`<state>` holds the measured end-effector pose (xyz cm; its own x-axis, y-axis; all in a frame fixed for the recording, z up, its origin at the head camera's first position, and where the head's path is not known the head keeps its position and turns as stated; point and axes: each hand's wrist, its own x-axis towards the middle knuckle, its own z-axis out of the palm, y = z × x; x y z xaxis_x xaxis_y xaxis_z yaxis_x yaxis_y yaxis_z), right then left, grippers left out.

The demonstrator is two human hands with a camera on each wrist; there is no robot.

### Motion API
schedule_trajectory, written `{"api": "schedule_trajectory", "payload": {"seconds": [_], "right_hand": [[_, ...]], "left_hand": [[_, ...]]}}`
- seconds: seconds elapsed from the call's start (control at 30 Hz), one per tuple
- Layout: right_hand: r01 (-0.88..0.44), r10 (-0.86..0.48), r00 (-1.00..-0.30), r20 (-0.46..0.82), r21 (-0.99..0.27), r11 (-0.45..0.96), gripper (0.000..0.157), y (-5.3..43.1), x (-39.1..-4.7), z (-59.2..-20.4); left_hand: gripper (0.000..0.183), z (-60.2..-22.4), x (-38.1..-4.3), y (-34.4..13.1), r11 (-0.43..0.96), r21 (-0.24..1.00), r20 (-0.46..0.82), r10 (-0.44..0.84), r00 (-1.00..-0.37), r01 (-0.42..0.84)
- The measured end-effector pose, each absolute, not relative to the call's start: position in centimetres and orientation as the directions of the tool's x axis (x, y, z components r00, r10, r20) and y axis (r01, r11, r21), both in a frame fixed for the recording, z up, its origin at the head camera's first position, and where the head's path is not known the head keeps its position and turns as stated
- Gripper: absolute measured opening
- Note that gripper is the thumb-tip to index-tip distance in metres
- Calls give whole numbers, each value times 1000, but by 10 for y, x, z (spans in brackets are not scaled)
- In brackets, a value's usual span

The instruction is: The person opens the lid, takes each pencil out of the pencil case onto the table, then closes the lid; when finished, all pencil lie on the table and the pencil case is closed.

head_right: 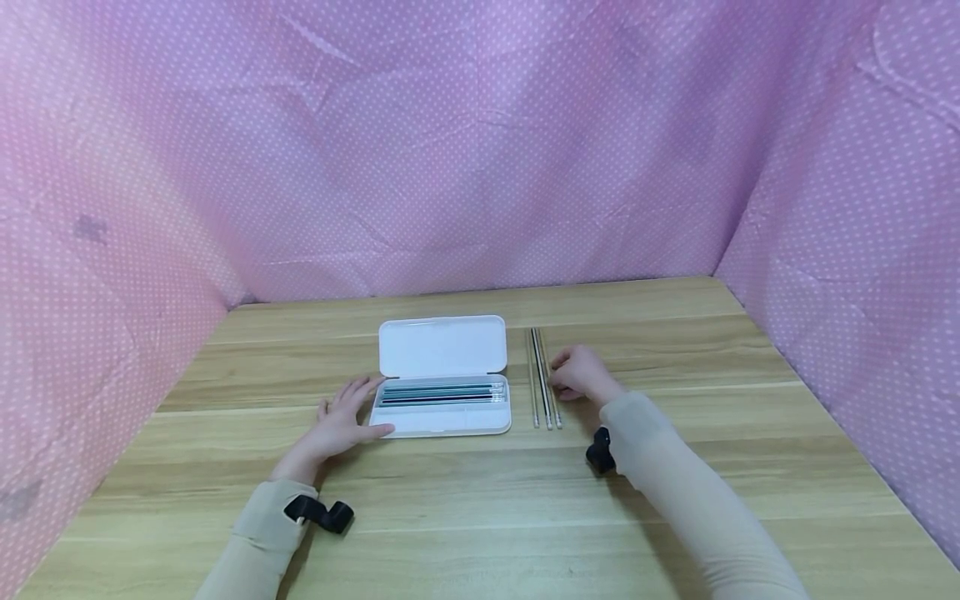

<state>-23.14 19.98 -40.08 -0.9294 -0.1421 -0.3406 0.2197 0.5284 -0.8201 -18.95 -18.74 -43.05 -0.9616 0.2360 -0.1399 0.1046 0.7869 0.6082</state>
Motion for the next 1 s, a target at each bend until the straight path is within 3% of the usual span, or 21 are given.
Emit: {"api": "schedule_trajectory", "payload": {"seconds": [0.2, 0.5, 1.0], "right_hand": [[207, -162, -931, -327, -838, 505, 45, 203, -230, -394], [193, -120, -940, -320, -787, 586, 43, 194, -232, -383], [40, -233, -943, -237, -777, 628, 36, 150, -223, -369]], "left_hand": [[88, -430, -189, -188, 785, 610, -140, 238, -961, 105], [88, -430, -188, -187, 786, 607, -130, 240, -962, 114], [86, -426, -188, -186, 783, 611, -132, 241, -961, 113]]}}
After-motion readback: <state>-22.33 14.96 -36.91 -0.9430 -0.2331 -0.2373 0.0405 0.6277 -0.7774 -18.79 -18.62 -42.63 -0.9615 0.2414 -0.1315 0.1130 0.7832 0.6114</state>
